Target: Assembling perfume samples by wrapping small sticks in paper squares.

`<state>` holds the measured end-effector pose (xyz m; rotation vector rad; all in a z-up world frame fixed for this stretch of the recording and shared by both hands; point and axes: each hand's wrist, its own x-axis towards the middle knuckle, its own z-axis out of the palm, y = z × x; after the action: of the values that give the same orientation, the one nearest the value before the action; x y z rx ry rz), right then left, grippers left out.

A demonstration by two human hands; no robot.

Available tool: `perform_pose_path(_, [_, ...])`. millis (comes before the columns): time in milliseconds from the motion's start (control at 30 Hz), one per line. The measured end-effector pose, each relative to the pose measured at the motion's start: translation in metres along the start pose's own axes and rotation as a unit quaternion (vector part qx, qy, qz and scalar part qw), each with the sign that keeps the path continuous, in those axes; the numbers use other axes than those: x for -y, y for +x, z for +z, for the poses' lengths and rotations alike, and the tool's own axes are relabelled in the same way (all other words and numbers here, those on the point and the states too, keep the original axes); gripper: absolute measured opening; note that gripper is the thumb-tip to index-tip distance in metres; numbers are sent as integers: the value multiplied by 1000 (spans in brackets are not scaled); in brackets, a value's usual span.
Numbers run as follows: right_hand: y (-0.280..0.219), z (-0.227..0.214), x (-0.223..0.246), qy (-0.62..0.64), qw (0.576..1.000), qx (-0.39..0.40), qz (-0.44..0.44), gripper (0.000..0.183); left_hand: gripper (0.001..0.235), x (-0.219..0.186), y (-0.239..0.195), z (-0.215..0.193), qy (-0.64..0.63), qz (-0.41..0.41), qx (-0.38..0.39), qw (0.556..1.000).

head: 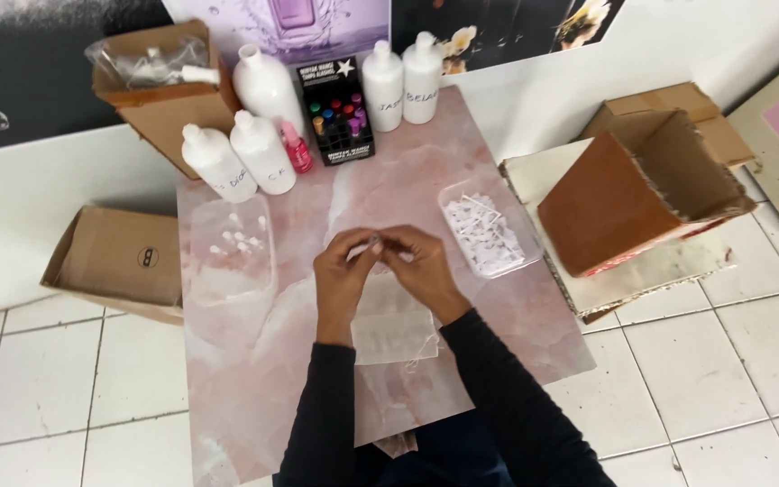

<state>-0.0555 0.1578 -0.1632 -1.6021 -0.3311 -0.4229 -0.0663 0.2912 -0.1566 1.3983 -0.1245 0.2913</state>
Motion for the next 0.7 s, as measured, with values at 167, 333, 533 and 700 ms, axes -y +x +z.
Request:
perform_pose_path(167, [-29,21,-27,-8,998,40,56,24,20,22,-31,-17,8,-51,-59,997])
perform_pose_path(333, [-48,23,-52,-57,992,86,67,25,19,47,-46,-28,23,-81,-77,993])
perform_pose_path(533, [-55,16,-54,-84,991,100,34,26,22,72,-48,-35,99,-9,-47,994])
perform_pose_path(700, [-49,5,-39,-238,960,147,10,23,20,70,-45,-41,152,10,-71,986])
